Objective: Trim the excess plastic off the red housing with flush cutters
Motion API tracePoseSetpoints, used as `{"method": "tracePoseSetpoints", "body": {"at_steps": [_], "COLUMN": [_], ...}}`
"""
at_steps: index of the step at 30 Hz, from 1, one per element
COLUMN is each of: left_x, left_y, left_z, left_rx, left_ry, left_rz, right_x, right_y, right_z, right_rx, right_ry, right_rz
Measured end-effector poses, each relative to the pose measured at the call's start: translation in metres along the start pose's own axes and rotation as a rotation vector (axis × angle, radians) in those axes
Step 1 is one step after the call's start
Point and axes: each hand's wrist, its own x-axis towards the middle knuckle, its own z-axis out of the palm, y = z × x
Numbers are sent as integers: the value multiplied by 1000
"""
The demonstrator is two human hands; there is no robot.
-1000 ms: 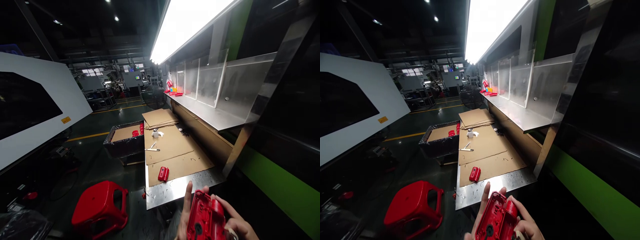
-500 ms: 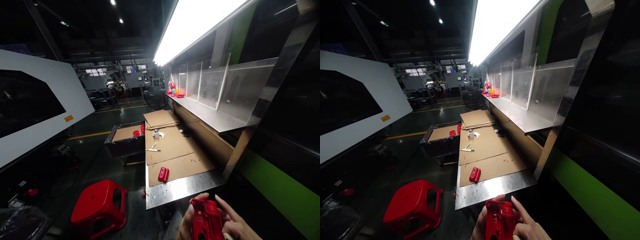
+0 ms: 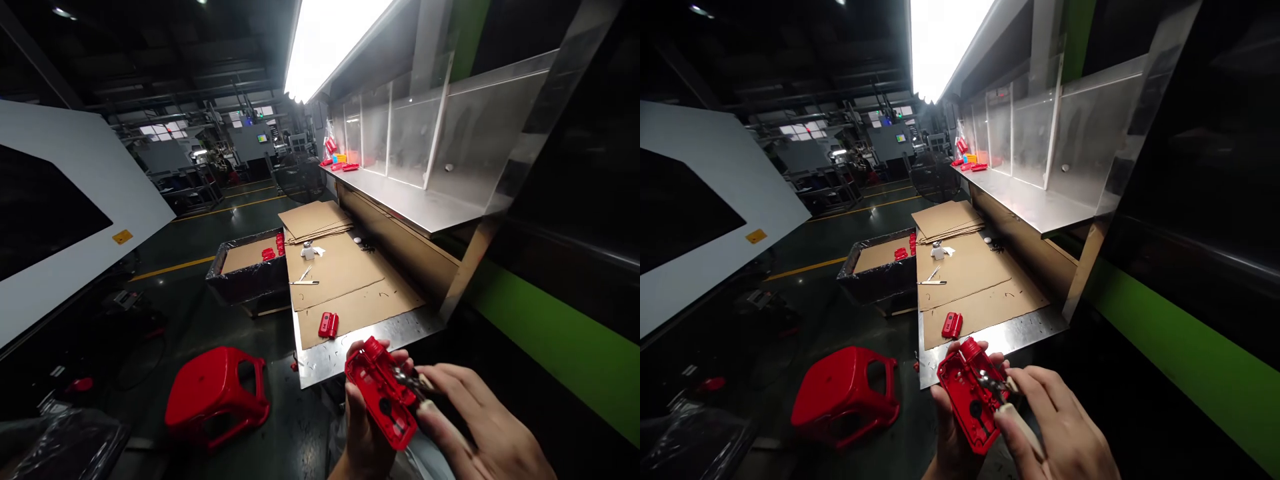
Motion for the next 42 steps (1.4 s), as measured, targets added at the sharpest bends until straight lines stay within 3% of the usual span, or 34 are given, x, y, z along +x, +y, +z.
{"method": "tracePoseSetpoints", "body": {"at_steps": [7,13,19,26,39,42], "left_x": [-2,-1,-1,-1,-3,-2], "left_y": [-8,-7,-11,-9,-16,-16], "left_z": [-7,-5,-6,0,-6,-5], "left_rx": [83,74,78,110,125,169], "left_ry": [-160,-151,-151,-103,-52,9], "left_rz": [52,19,31,22,92,106], "right_x": [16,12,18,12,11,11], "right_y": [-14,-10,-18,-12,-14,-14], "right_z": [6,7,6,9,13,15], "right_rx": [-114,-147,-103,-149,-186,-210], "right_ry": [15,-45,33,-26,7,33], "right_rz": [-118,-117,-95,-110,-127,-128]}}
